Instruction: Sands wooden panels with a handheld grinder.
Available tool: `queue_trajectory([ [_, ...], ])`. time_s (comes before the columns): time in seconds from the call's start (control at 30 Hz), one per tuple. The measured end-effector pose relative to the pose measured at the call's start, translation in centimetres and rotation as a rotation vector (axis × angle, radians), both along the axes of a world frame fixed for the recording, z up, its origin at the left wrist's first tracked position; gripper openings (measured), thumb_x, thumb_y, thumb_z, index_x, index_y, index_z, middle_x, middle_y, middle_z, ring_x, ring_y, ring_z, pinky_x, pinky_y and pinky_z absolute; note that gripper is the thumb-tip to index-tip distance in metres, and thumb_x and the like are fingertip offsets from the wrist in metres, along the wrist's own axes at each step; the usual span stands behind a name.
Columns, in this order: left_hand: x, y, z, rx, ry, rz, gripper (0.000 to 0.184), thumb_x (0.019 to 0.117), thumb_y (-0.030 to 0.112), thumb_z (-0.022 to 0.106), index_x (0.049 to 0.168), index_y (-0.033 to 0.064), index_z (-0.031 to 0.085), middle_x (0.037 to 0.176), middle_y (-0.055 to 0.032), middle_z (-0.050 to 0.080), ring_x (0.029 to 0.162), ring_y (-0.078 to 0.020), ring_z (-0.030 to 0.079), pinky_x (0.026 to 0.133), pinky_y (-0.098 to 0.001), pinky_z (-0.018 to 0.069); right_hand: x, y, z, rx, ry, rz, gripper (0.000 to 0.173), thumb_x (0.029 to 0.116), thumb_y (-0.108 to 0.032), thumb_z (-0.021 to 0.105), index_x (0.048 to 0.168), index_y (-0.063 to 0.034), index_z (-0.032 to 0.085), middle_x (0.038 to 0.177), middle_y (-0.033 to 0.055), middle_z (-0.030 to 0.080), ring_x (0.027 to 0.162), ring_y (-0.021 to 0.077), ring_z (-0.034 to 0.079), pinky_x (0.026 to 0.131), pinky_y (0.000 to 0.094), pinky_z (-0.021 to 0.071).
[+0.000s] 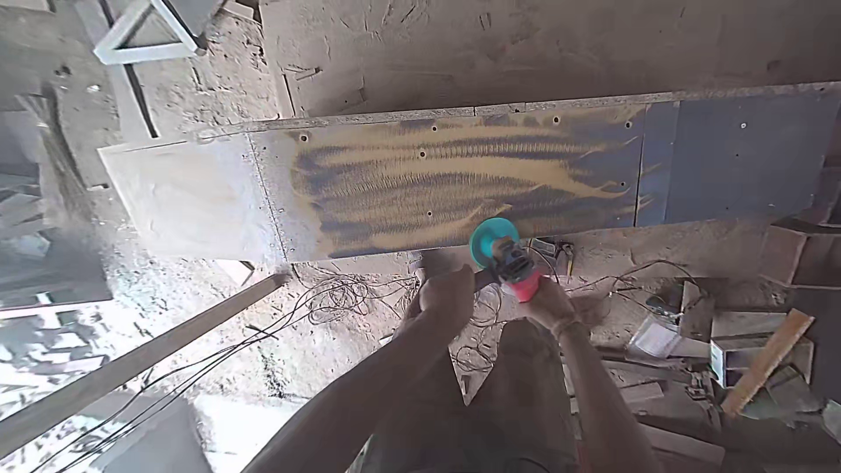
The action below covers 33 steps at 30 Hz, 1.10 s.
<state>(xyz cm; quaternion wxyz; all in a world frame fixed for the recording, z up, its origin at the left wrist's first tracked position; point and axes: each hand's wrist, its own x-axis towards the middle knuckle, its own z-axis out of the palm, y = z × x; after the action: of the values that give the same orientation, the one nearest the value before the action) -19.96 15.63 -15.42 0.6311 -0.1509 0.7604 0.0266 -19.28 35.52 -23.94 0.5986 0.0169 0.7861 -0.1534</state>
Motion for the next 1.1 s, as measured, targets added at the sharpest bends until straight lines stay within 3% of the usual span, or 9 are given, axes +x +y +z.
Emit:
queue_trajectory([
  [0.07, 2.3, -3.8, 0.8, -0.058, -0.010, 0.011, 0.041, 0.0956, 0.023, 0.064, 0.135, 0.0143, 0.055, 0.110, -0.0178, 0.073, 0.099, -0.0416, 0.072, 0.075, -0.0604, 0.0582, 1.6, -4.0, 0.6, -0.025, -0.007, 0.063, 0.060, 0.0733, -0.045, 0.081, 0.121, -0.0104, 0.069, 0.113, 0.0135, 0.074, 0.109, 0.0313, 0.071, 0.093, 0.0586, 0.0566],
  [0.13, 4.1, -7.4, 1.9, -0.098, -0.038, 0.031, 0.039, 0.0927, 0.021, 0.063, 0.130, 0.0136, 0.056, 0.109, -0.0166, 0.073, 0.099, -0.0403, 0.072, 0.076, -0.0594, 0.0580, 2.4, -8.2, 1.7, -0.022, -0.042, 0.120, 0.058, 0.0742, -0.045, 0.079, 0.119, -0.0105, 0.069, 0.112, 0.0122, 0.074, 0.108, 0.0302, 0.071, 0.091, 0.0568, 0.0574],
  [0.27, 7.5, -14.6, 3.4, -0.119, -0.043, 0.086, 0.032, 0.0962, 0.022, 0.058, 0.127, 0.0130, 0.058, 0.110, -0.0155, 0.073, 0.102, -0.0380, 0.073, 0.079, -0.0577, 0.0583, 4.0, -15.6, 3.5, -0.023, -0.058, 0.215, 0.058, 0.0734, -0.045, 0.079, 0.119, -0.0108, 0.068, 0.111, 0.0119, 0.074, 0.107, 0.0299, 0.072, 0.088, 0.0558, 0.0578],
  [0.47, 13.1, -25.6, 5.8, -0.129, -0.029, 0.199, 0.027, 0.0978, 0.019, 0.057, 0.124, 0.0118, 0.058, 0.109, -0.0159, 0.072, 0.103, -0.0378, 0.072, 0.080, -0.0570, 0.0573, 7.0, -27.2, 5.9, -0.046, -0.049, 0.322, 0.065, 0.0676, -0.045, 0.081, 0.122, -0.0124, 0.067, 0.112, 0.0101, 0.074, 0.107, 0.0282, 0.071, 0.088, 0.0540, 0.0580],
  [0.73, 19.3, -34.2, 6.5, -0.281, 0.053, 0.234, 0.026, 0.1008, 0.030, 0.056, 0.122, 0.0157, 0.060, 0.104, -0.0141, 0.074, 0.099, -0.0371, 0.073, 0.078, -0.0576, 0.0581, 9.8, -36.7, 6.9, -0.128, -0.050, 0.404, 0.061, 0.0707, -0.045, 0.078, 0.120, -0.0122, 0.064, 0.109, 0.0104, 0.074, 0.104, 0.0290, 0.072, 0.083, 0.0545, 0.0592],
  [0.8, 19.5, -34.3, 6.1, -0.294, 0.130, 0.285, 0.026, 0.1013, 0.034, 0.057, 0.119, 0.0161, 0.062, 0.103, -0.0142, 0.075, 0.099, -0.0377, 0.074, 0.078, -0.0584, 0.0576, 8.2, -37.2, 7.6, -0.141, -0.031, 0.438, 0.062, 0.0728, -0.044, 0.079, 0.123, -0.0098, 0.063, 0.112, 0.0129, 0.072, 0.105, 0.0310, 0.072, 0.084, 0.0554, 0.0590],
  [0.9, 17.7, -31.9, 3.8, -0.212, 0.175, 0.402, 0.036, 0.0987, 0.037, 0.063, 0.126, 0.0136, 0.063, 0.111, -0.0164, 0.074, 0.106, -0.0380, 0.072, 0.086, -0.0607, 0.0566, 3.3, -35.0, 9.5, -0.107, 0.028, 0.497, 0.060, 0.0750, -0.042, 0.079, 0.119, -0.0033, 0.064, 0.114, 0.0179, 0.071, 0.106, 0.0352, 0.071, 0.084, 0.0581, 0.0581],
  [0.97, 15.3, -28.1, 1.4, -0.093, 0.226, 0.490, 0.041, 0.0949, 0.034, 0.070, 0.126, 0.0083, 0.063, 0.110, -0.0192, 0.072, 0.105, -0.0383, 0.071, 0.088, -0.0618, 0.0552, -0.5, -31.3, 10.9, -0.044, 0.051, 0.499, 0.056, 0.0770, -0.041, 0.079, 0.113, 0.0002, 0.066, 0.114, 0.0200, 0.071, 0.108, 0.0369, 0.070, 0.085, 0.0593, 0.0567],
  [1.1, 7.7, -16.5, -2.0, 0.065, 0.263, 0.464, 0.047, 0.0923, 0.041, 0.070, 0.129, 0.0113, 0.065, 0.117, -0.0169, 0.072, 0.110, -0.0366, 0.070, 0.092, -0.0621, 0.0550, -7.0, -19.9, 10.5, 0.072, 0.081, 0.429, 0.059, 0.0825, -0.043, 0.077, 0.119, 0.0026, 0.066, 0.120, 0.0238, 0.069, 0.115, 0.0408, 0.068, 0.092, 0.0623, 0.0548],
])
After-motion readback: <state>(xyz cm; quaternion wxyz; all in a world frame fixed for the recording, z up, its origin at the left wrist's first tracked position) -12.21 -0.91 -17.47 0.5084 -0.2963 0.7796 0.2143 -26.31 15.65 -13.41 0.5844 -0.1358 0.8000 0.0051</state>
